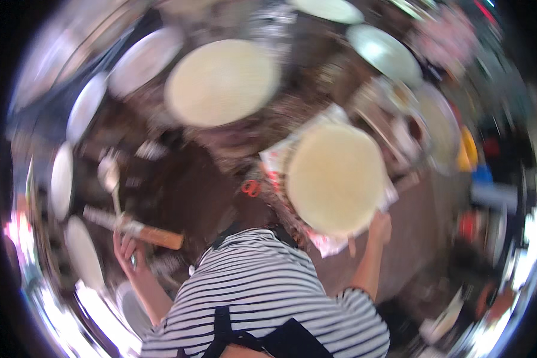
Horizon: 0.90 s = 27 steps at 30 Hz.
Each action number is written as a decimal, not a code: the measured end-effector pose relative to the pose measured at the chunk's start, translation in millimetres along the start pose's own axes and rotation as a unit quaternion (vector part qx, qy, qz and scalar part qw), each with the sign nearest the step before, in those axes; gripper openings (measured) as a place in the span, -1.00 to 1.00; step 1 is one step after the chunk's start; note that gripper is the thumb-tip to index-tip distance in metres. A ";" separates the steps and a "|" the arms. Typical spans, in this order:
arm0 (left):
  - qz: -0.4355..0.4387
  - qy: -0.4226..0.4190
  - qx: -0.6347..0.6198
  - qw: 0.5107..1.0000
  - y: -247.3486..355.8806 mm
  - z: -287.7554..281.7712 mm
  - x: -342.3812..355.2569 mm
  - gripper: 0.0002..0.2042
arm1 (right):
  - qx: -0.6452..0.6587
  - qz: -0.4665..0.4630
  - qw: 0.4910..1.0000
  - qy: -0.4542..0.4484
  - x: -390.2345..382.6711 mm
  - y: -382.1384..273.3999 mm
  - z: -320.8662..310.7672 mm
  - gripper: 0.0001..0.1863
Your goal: The person ladles batter onto hot cylindrical cooking surfaces and spreads it into thin crepes using a wooden tool. The person removes the cooked crepes and stacks them on a nearby surface.
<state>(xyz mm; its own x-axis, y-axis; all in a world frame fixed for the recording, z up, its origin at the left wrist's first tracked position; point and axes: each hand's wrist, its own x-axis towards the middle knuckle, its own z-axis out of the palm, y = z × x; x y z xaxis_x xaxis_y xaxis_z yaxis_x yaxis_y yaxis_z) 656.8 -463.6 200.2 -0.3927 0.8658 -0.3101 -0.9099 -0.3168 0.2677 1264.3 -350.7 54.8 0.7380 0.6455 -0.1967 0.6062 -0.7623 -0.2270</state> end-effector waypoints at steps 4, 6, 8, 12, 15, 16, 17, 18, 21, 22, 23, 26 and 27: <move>0.032 0.044 0.007 0.999 -6.3 -56.2 -48.0 -0.68 | 0.218 -0.210 0.933 -0.195 4.6 -121.0 77.7 -0.70; 0.088 0.080 0.033 0.992 0.7 -82.9 -67.7 -0.71 | 0.238 -0.397 0.819 -0.340 -61.0 -210.7 151.5 -0.72; 0.189 0.198 0.060 0.960 -13.9 -103.3 -77.3 -0.75 | 0.170 -0.524 0.643 -0.532 -188.3 -298.2 186.0 -0.73; 0.263 0.291 0.058 0.918 -5.5 -184.0 -97.2 -0.78 | -0.096 -0.392 0.334 -0.852 -423.8 -307.2 195.8 -0.64; 0.259 0.371 0.036 0.891 5.9 -225.4 -109.4 -0.76 | -0.305 -0.301 0.248 -0.869 -514.4 -288.6 206.0 -0.68; 0.262 0.389 0.007 0.883 12.3 -243.4 -111.7 -0.76 | -0.352 -0.301 0.265 -0.845 -536.7 -290.2 216.9 -0.72; 0.273 0.419 -0.009 0.866 12.7 -257.9 -114.6 -0.76 | -0.342 -0.328 0.279 -0.835 -548.2 -287.3 245.2 -0.80; 0.283 0.448 -0.022 0.848 16.8 -275.9 -121.7 -0.76 | -0.377 -0.347 0.277 -0.813 -568.6 -292.2 261.7 -0.83; 0.327 0.516 -0.091 0.787 14.7 -302.1 -130.9 -0.79 | -0.384 -0.487 0.258 -0.741 -609.8 -307.3 293.2 -0.84; 0.296 0.526 -0.082 0.793 14.6 -312.3 -139.8 -0.78 | -0.390 -0.536 0.253 -0.705 -634.4 -312.4 313.2 -0.86; 0.288 0.544 -0.092 0.782 11.2 -323.3 -142.2 -0.77 | -0.379 -0.617 0.207 -0.658 -656.1 -317.8 328.8 -0.87; 0.259 0.590 -0.093 0.759 37.0 -389.0 -153.6 -0.73 | -0.218 -0.942 -0.025 -0.255 -753.5 -303.4 377.8 -0.82; 0.257 0.602 -0.093 0.750 43.3 -404.1 -150.0 -0.72 | -0.277 -0.935 -0.087 -0.202 -780.3 -297.4 379.7 -0.83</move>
<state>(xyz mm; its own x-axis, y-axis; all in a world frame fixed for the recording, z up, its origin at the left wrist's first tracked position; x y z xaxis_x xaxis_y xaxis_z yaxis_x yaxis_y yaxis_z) 622.2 -763.6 -110.4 -0.4314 -0.3318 -0.8389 -0.5553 -0.6352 0.5368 395.6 -609.3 -86.4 -0.5906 -0.7228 -0.3589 -0.7110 0.6764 -0.1922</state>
